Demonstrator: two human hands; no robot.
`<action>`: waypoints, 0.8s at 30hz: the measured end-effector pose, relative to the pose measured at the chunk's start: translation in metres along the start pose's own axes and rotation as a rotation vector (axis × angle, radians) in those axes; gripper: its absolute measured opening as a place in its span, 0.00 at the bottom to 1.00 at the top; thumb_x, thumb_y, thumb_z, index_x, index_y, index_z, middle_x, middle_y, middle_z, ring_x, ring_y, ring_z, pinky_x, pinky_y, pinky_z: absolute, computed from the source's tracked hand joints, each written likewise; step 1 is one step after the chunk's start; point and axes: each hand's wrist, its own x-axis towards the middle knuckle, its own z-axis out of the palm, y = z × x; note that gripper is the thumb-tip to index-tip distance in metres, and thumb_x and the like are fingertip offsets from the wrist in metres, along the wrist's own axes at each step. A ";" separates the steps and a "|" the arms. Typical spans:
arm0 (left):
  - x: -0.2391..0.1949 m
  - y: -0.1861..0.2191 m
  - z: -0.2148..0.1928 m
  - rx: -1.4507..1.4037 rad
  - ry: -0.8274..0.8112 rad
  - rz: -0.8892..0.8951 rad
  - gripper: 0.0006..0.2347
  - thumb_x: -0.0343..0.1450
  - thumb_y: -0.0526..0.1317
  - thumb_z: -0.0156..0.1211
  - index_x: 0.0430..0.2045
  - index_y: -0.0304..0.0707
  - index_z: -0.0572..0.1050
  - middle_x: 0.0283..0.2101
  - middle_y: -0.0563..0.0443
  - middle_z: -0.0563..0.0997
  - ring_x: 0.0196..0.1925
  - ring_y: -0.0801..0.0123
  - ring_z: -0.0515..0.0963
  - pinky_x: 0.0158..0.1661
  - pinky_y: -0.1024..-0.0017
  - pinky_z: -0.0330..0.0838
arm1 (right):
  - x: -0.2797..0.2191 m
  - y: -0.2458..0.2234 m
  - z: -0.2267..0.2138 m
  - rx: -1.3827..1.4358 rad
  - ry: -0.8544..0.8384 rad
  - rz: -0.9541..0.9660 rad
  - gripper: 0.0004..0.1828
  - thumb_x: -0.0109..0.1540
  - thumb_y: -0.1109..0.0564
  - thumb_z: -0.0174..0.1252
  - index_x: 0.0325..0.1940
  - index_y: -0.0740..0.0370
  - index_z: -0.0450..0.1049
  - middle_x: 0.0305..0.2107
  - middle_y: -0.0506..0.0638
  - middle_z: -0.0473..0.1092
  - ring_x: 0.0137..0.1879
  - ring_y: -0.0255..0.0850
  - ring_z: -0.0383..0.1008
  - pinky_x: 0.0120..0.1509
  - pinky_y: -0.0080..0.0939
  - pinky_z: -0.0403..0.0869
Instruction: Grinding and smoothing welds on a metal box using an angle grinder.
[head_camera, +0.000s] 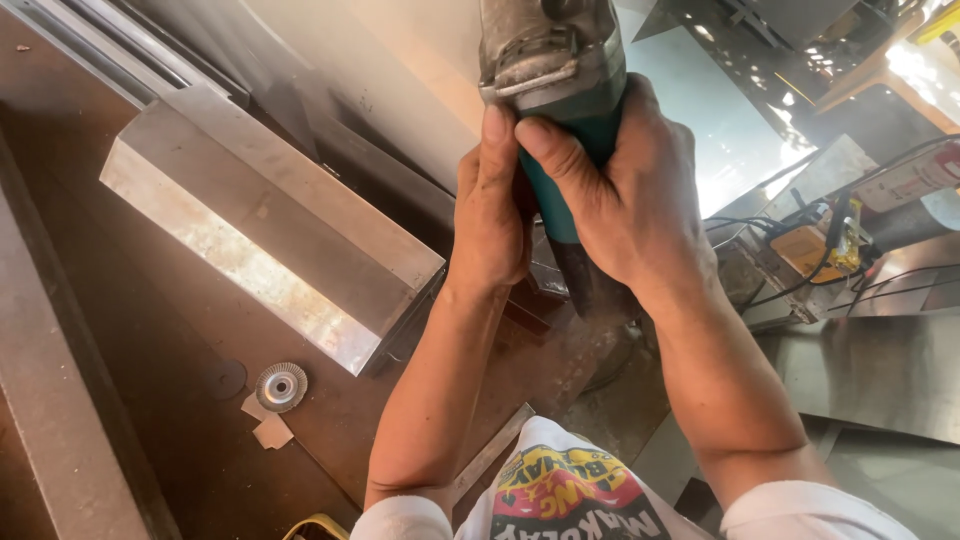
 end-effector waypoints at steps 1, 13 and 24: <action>0.000 0.000 0.003 0.002 -0.006 0.010 0.31 0.82 0.59 0.46 0.56 0.16 0.71 0.53 0.35 0.77 0.55 0.60 0.76 0.57 0.63 0.73 | -0.001 0.001 -0.001 0.000 0.003 -0.005 0.38 0.71 0.30 0.54 0.53 0.72 0.68 0.33 0.55 0.78 0.39 0.44 0.84 0.41 0.40 0.81; -0.001 0.005 0.006 0.096 0.039 0.022 0.32 0.79 0.61 0.46 0.54 0.19 0.73 0.50 0.38 0.79 0.51 0.63 0.77 0.53 0.65 0.75 | -0.002 0.001 0.002 0.039 0.020 -0.019 0.35 0.72 0.32 0.57 0.55 0.72 0.69 0.36 0.55 0.79 0.42 0.44 0.84 0.45 0.40 0.80; 0.000 0.011 0.013 0.092 0.027 0.013 0.30 0.79 0.60 0.47 0.54 0.21 0.74 0.51 0.40 0.79 0.52 0.66 0.77 0.55 0.67 0.74 | 0.000 -0.010 0.000 0.060 0.066 -0.028 0.33 0.71 0.33 0.58 0.54 0.70 0.70 0.39 0.56 0.79 0.45 0.45 0.84 0.47 0.41 0.79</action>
